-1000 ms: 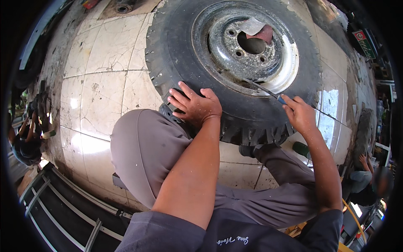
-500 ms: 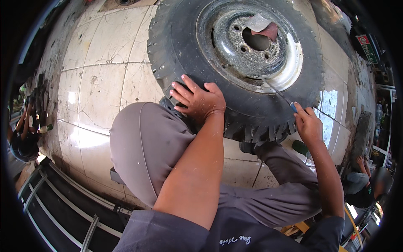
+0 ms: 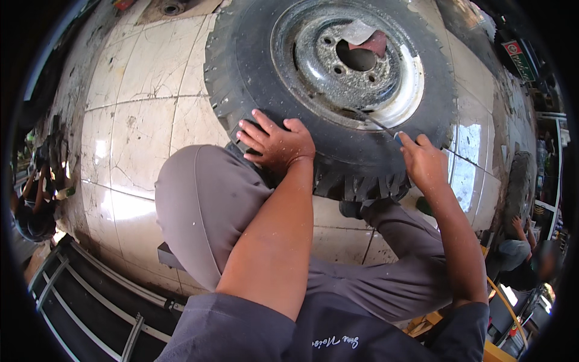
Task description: The person sits on the floor and uses a scraper tool to clean the inner rim of a large vehicle tire. They repeatedly scrape the metal surface to remove dirt and debris, working methodically around the circumference of the rim.
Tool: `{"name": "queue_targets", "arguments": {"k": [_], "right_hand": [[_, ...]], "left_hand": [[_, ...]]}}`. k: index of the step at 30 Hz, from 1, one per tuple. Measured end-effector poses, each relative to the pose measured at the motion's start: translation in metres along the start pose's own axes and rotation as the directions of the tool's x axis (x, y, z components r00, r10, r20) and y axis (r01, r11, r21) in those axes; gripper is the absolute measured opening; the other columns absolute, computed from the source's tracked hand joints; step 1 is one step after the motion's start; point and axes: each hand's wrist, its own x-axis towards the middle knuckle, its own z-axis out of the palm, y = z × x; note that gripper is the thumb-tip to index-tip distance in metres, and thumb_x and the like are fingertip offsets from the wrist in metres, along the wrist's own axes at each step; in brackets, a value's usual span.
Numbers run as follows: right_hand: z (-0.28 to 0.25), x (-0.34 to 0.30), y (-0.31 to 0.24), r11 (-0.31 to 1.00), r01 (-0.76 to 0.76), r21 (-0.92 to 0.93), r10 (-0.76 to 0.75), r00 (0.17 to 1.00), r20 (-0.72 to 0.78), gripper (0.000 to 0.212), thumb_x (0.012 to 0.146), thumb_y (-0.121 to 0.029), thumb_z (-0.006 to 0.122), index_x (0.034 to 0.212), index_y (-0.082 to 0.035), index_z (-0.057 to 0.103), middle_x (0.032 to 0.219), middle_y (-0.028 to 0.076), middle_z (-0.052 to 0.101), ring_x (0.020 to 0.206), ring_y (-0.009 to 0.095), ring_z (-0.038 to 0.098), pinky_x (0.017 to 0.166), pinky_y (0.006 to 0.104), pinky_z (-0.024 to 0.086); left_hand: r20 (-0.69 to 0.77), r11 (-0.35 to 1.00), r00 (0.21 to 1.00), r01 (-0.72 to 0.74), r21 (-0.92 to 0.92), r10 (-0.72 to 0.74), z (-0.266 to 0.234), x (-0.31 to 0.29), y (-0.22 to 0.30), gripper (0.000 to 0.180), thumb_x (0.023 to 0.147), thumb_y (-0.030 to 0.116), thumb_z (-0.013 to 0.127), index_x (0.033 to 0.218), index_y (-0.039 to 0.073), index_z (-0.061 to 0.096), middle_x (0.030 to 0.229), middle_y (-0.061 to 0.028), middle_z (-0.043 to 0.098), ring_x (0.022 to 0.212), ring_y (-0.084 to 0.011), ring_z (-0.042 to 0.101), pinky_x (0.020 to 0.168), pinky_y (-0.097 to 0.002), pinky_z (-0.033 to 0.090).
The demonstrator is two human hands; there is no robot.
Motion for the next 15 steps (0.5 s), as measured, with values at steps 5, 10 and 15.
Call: {"name": "queue_targets", "arguments": {"k": [5,10,15], "right_hand": [[0.001,-0.018,0.014,0.997,-0.041,0.065,0.045,0.997,-0.063,0.034,0.092,-0.022,0.061,0.126,-0.019,0.064,0.087,0.012,0.057,0.072,0.035,0.063,0.064,0.0452,0.05],[-0.002,0.002,-0.013,0.998,-0.018,-0.063,0.017,1.0,-0.009,0.031,0.093,-0.025,0.06,0.122,-0.019,0.067,0.089,0.013,0.059,0.073,0.035,0.065,0.066,0.0458,0.053],[-0.004,-0.018,-0.011,0.999,-0.054,0.006,0.054,0.998,-0.021,0.032,0.094,-0.023,0.058,0.124,-0.017,0.065,0.092,0.013,0.061,0.075,0.035,0.067,0.067,0.0452,0.054]], "left_hand": [[-0.053,0.999,0.998,-0.027,-0.025,0.025,0.001,0.001,0.004,0.075,0.079,0.033,0.057,0.149,0.012,0.04,0.159,-0.0205,0.026,0.148,-0.0405,0.021,0.109,-0.0692,0.022],[-0.05,0.999,0.998,-0.03,-0.012,0.03,0.003,0.0,0.002,0.074,0.08,0.033,0.056,0.149,0.012,0.039,0.159,-0.0203,0.026,0.147,-0.04,0.021,0.109,-0.0684,0.022],[-0.045,0.999,0.998,-0.035,-0.003,0.035,0.001,0.0,-0.002,0.072,0.082,0.033,0.054,0.149,0.012,0.039,0.159,-0.0209,0.025,0.148,-0.0405,0.02,0.109,-0.0677,0.023]]}}
